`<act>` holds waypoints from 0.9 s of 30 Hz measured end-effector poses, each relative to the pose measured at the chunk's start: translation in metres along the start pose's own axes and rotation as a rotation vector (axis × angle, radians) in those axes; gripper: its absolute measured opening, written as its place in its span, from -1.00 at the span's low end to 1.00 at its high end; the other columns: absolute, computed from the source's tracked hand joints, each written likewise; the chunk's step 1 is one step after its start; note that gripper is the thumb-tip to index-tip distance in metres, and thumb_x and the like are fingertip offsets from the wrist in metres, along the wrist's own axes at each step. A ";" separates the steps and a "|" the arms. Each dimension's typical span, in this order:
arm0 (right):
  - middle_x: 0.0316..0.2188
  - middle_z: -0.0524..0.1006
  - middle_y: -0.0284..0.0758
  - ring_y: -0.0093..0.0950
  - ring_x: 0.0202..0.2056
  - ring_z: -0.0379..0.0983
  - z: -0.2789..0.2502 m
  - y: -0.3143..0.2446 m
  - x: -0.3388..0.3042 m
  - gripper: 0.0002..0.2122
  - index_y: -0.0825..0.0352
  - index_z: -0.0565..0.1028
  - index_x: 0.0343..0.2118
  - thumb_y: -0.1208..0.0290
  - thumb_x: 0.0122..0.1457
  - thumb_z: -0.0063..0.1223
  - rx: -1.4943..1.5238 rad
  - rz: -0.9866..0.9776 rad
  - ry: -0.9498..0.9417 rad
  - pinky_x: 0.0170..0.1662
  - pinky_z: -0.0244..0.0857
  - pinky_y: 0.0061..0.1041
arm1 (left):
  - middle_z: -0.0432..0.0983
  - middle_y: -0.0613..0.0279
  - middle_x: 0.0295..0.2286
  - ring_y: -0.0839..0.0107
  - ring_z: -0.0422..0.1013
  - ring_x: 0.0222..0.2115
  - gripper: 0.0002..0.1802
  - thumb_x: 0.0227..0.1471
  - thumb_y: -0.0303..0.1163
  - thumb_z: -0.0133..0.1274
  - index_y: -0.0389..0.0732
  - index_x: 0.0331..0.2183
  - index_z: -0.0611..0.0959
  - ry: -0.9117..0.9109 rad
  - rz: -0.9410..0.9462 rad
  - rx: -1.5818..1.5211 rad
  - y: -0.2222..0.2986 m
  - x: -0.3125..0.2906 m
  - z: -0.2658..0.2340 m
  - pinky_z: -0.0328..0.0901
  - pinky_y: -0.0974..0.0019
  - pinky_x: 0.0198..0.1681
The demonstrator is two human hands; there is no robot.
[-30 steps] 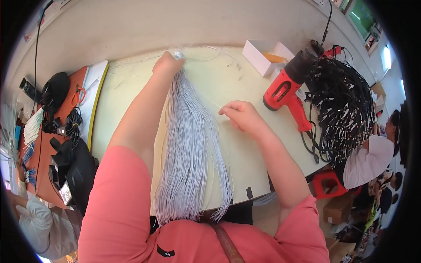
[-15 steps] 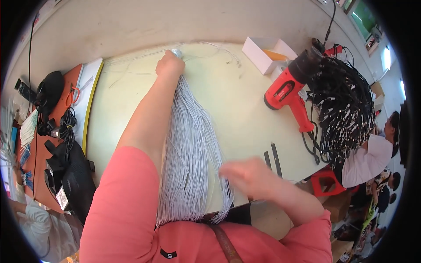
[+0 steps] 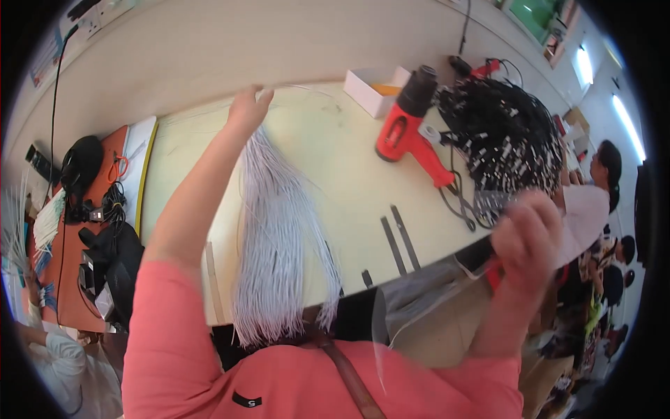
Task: Applying heat using a heat gun to a bundle of white wires on a workbench to process or shrink them.
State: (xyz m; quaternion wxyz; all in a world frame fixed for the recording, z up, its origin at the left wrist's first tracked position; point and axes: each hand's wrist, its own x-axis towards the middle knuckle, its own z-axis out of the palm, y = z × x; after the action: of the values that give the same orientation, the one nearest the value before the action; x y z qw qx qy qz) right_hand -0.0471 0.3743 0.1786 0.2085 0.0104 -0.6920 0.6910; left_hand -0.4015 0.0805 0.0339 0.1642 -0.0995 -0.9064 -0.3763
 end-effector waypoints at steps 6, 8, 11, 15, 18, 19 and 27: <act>-0.82 0.24 -0.57 -0.81 -0.82 0.02 0.033 0.011 0.057 -0.82 0.39 0.49 -0.35 0.38 0.18 -0.05 -0.197 0.039 -0.392 -0.77 -0.18 -0.75 | 0.44 0.24 -0.25 0.51 0.37 -0.24 -0.45 0.11 -0.04 -0.07 -0.24 -0.01 0.39 -0.798 0.047 -1.075 0.196 -0.129 -0.063 0.24 0.45 -0.16; -0.81 0.25 -0.56 -0.82 -0.82 0.03 0.038 0.020 0.071 -0.80 0.39 0.50 -0.32 0.34 0.19 -0.05 -0.060 0.032 -0.459 -0.76 -0.15 -0.78 | 0.46 0.29 -0.34 0.59 0.40 -0.38 -0.53 0.12 -0.09 -0.06 -0.24 -0.06 0.45 -0.832 0.197 -1.012 0.215 -0.145 -0.081 0.26 0.54 -0.28; -0.79 0.29 -0.55 -0.81 -0.79 0.09 0.029 0.022 0.079 -0.80 0.40 0.50 -0.31 0.35 0.19 -0.04 -0.047 -0.025 -0.555 -0.73 -0.07 -0.81 | 0.28 0.48 -0.60 0.77 0.10 -0.69 -0.69 0.10 -0.17 -0.02 -0.21 -0.28 0.60 -0.818 0.161 -0.729 0.201 -0.134 -0.109 0.00 0.65 -0.62; -0.72 0.36 -0.51 -0.77 -0.72 0.21 0.011 0.030 0.070 -0.81 0.40 0.51 -0.30 0.37 0.17 -0.03 -0.228 0.042 -0.605 -0.66 0.03 -0.78 | 0.12 0.58 -0.73 0.81 -0.01 -0.73 -0.76 0.11 -0.21 -0.01 -0.19 -0.39 0.57 -0.498 0.304 -0.339 0.179 -0.113 -0.153 -0.12 0.64 -0.69; -0.63 0.45 -0.46 -0.73 -0.64 0.33 0.003 0.049 0.078 -0.81 0.37 0.52 -0.28 0.36 0.16 0.00 -0.211 0.110 -0.713 -0.56 0.17 -0.75 | 0.19 0.56 -0.67 0.80 0.05 -0.67 -0.77 0.07 -0.19 0.02 -0.15 -0.39 0.59 -0.423 0.355 -0.035 0.140 -0.080 -0.198 -0.06 0.62 -0.62; -0.62 0.46 -0.45 -0.71 -0.63 0.35 0.008 0.054 0.080 -0.81 0.38 0.52 -0.28 0.37 0.16 0.00 -0.237 0.131 -0.729 -0.55 0.21 -0.74 | 0.25 0.54 -0.65 0.77 0.12 -0.61 -0.78 0.08 -0.22 0.01 -0.16 -0.41 0.58 -0.381 0.311 0.044 0.130 -0.079 -0.216 0.04 0.60 -0.56; -0.58 0.48 -0.36 -0.65 -0.57 0.40 0.064 0.110 0.125 -0.84 0.44 0.49 -0.36 0.44 0.14 -0.04 -0.551 0.123 -0.612 -0.46 0.31 -0.67 | 0.28 0.47 -0.63 0.65 0.17 -0.56 -0.79 0.07 -0.34 0.02 -0.30 -0.43 0.56 -0.207 0.328 0.215 0.023 -0.054 -0.234 0.11 0.51 -0.49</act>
State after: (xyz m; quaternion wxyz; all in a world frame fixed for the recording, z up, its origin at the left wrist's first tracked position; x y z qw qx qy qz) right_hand -0.2124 0.3518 0.1140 -0.0534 0.1176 -0.8804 0.4562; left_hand -0.2925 -0.0740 0.1842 0.1393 -0.2657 -0.9249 -0.2334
